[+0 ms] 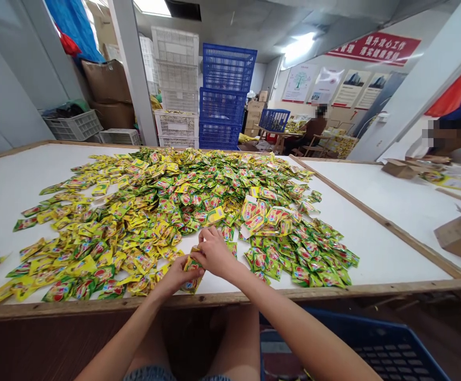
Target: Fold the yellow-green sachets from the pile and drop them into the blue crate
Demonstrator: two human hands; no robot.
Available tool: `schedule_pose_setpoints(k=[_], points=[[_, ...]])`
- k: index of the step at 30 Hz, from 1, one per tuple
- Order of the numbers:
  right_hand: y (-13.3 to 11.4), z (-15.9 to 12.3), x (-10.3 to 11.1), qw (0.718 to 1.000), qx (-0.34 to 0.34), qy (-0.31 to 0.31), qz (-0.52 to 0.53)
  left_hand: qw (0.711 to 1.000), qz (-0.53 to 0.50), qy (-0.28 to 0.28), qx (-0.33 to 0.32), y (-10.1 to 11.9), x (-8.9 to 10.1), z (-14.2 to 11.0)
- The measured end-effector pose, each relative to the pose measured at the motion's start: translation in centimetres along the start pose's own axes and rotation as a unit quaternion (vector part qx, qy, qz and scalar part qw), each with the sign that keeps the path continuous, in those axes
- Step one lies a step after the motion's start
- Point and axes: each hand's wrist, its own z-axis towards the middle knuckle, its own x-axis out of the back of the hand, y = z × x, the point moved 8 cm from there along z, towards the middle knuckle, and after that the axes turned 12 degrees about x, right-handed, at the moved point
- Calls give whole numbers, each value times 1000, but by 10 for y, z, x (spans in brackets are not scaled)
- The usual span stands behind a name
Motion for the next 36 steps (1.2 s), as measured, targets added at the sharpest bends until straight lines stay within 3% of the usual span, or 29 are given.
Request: schedule_pose_setpoints(k=[6, 11, 16, 22, 26, 31, 36], points=[[0, -3, 5, 999, -29, 36, -26, 998, -49, -14, -47, 9, -4, 3], [5, -11, 8, 995, -77, 64, 2, 995, -51, 44, -74, 11, 6, 6], [10, -15, -4, 994, -86, 56, 23, 993, -58, 49, -85, -5, 5, 12], [7, -18, -34, 994, -92, -15, 63, 992, -68, 23, -108, -15, 0, 12], [9, -29, -30, 986, -131, 18, 97, 993, -77, 11, -86, -19, 1, 12], [15, -51, -31, 960, -160, 98, 209, 995, -73, 24, -67, -20, 1, 11], [26, -71, -55, 890, -211, 183, 361, 990, -48, 85, -99, -11, 11, -5]])
